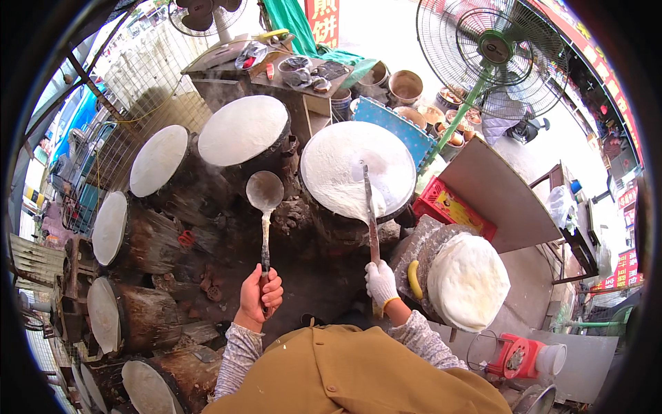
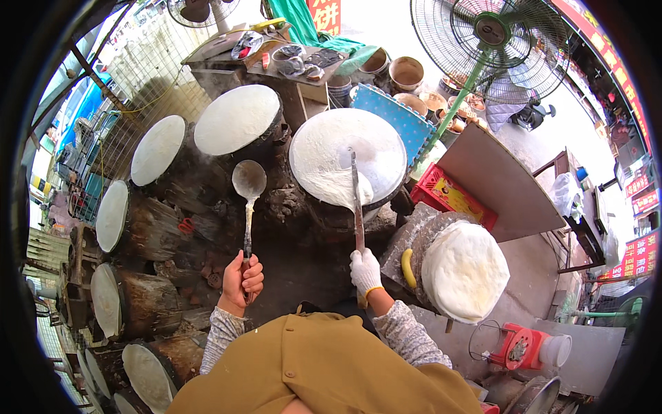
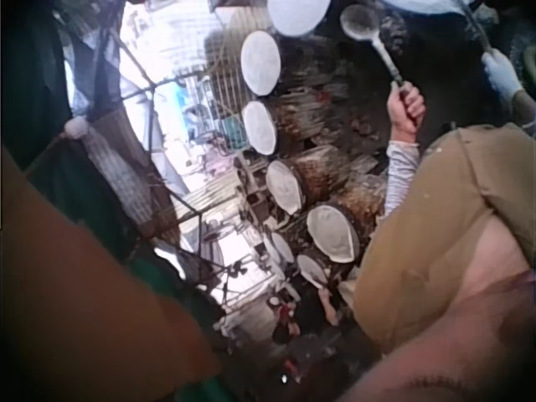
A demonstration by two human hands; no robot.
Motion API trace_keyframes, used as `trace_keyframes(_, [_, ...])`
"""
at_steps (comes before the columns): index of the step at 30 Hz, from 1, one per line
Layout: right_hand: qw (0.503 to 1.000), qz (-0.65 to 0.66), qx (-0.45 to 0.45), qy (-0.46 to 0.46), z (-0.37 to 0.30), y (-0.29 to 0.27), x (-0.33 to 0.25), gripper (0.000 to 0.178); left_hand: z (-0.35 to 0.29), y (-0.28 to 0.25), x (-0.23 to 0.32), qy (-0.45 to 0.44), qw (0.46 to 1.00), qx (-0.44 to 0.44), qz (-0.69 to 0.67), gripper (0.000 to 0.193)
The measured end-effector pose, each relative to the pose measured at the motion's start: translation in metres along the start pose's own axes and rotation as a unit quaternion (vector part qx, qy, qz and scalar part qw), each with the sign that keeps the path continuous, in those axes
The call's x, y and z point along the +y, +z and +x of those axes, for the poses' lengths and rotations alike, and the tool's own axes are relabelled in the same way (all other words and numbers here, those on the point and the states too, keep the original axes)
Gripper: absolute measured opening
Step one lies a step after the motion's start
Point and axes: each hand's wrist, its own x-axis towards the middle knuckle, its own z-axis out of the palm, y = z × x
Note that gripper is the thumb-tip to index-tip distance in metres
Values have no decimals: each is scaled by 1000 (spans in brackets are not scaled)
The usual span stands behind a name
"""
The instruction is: The person ladles batter onto multiple hot griddles and spreads it into thin crepes using a wooden spreader. They flip the crepes, remove finished ones, and stack them while continuing to cook new batches.
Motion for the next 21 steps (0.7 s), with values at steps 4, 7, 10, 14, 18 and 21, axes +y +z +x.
trace_keyframes(4, [965, -181, 25, -188, 62, 72, 40, 22, 5, 5, -1, -18, 1000, -11, 12, 41])
trace_keyframes(7, [919, -317, 66, -226, 56, 81, 28, 34, 3, 8, 2, -18, 1000, -2, 25, 41])
trace_keyframes(10, [933, -286, 98, -194, 73, 7, 47, 31, -1, 5, 4, -9, 1000, -11, 11, 41])
trace_keyframes(14, [997, -67, 31, -21, 48, -36, -13, 23, -5, -3, 1, 5, 1000, 6, -5, 41])
trace_keyframes(18, [992, -100, -62, -45, 13, 1, -18, 27, 5, 7, -8, -3, 1000, 8, -6, 41])
trace_keyframes(21, [971, -207, -5, -118, 49, -32, 35, 30, 15, 22, -14, -6, 1000, 14, 3, 41])
